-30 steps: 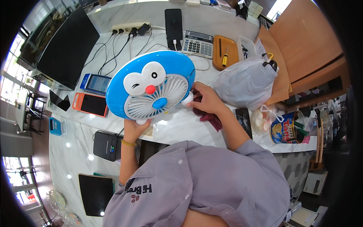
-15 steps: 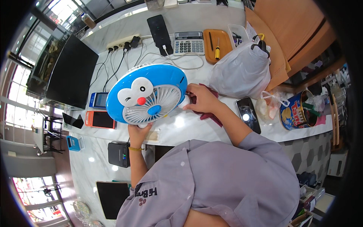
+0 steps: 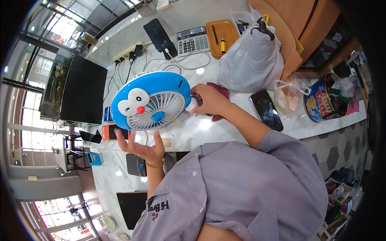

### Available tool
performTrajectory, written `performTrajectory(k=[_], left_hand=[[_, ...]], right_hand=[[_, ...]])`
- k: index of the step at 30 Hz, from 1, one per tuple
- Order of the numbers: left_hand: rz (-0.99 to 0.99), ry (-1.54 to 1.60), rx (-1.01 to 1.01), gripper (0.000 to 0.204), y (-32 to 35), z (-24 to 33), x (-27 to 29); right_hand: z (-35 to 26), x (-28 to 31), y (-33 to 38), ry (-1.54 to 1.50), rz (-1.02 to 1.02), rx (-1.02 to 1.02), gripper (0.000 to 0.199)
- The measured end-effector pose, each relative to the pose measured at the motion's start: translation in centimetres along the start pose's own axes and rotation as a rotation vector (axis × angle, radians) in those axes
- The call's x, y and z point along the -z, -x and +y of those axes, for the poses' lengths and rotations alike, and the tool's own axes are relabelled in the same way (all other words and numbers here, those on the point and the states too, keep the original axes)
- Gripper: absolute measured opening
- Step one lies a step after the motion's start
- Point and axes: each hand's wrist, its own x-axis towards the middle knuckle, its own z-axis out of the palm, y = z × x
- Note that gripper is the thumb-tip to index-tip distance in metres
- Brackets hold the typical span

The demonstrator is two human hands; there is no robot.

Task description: The person washes a blue fan cover in the sink, then returns to a counter to assemble a small fan. They attach the cover to the fan body, use a screwdriver to tighten screws, and wipe the fan with a cloth.

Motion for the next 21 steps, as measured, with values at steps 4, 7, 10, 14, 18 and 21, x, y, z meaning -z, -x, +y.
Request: performTrajectory(k=[4,7,10,14,18,21], left_hand=[[-0.332,-0.136,-0.286,0.067,-3.6,4.4,-2.4],[-0.579,-0.281,-0.424,0.081,-3.7,5.9,-5.2],[-0.716,-0.421,-0.47,0.086,-3.1,5.7,-7.2],[-0.719,-0.501,-0.489,0.081,-2.5,5.1,-8.4],[-0.727,-0.463,-0.488,0.071,-2.4,4.7,-8.7],[-0.717,-0.412,-0.49,0.061,-2.3,4.5,-8.9]], right_hand=[[1.0,0.2,-0.2,-0.078,0.0,0.046,0.057],[0.6,1.8,-0.2,-0.142,-0.099,0.016,0.046],[2.3,1.4,-0.3,-0.201,-0.044,0.046,0.031],[3.9,0.2,-1.0,-0.104,0.012,0.112,0.016],[3.7,-0.1,-1.0,-0.093,0.055,0.103,0.012],[3.4,0.0,-0.9,-0.104,0.089,0.061,0.007]])
